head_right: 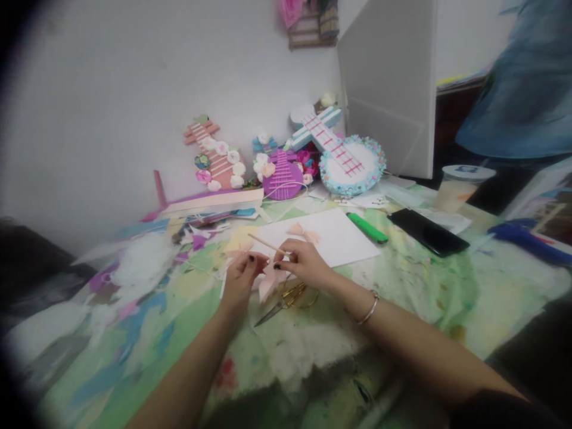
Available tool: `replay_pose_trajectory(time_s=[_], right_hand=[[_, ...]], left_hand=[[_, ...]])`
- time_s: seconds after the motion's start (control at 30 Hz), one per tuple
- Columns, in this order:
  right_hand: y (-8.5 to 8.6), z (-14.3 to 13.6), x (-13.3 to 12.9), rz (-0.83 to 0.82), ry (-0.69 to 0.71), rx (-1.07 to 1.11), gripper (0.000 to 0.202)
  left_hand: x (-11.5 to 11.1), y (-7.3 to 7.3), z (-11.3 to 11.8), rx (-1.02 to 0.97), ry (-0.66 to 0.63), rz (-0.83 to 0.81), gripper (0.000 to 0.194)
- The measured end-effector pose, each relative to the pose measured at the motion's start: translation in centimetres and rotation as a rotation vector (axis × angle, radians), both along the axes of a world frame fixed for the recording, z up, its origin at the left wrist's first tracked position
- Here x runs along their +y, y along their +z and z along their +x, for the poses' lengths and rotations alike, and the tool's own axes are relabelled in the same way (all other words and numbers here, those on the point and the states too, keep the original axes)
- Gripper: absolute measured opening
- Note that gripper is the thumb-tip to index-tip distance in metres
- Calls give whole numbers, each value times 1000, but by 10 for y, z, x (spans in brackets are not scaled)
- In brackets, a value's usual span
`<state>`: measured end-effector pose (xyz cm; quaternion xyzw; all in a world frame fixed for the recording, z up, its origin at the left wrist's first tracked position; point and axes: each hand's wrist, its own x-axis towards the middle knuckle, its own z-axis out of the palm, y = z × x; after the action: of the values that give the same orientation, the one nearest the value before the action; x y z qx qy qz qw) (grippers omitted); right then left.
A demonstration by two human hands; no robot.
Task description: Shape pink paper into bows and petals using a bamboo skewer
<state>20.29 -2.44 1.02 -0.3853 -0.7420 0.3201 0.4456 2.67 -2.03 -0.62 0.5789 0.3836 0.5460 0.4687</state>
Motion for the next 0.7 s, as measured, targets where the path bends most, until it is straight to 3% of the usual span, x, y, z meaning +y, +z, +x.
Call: replay_pose_trajectory(time_s=[0.13, 0.27, 0.53, 0.7], right_hand=[[-2, -1, 1, 32, 46, 0, 13], [-3, -1, 1, 72, 40, -9, 12], [0, -1, -2, 82, 43, -17, 11], [3, -2, -5, 115, 133, -14, 7]], left_hand=[[1, 1, -1, 14, -57, -125, 38], [2, -2, 0, 32, -164, -130, 35], [1, 2, 1, -31, 49, -69, 24], [1, 3, 0, 15, 88, -24, 17]])
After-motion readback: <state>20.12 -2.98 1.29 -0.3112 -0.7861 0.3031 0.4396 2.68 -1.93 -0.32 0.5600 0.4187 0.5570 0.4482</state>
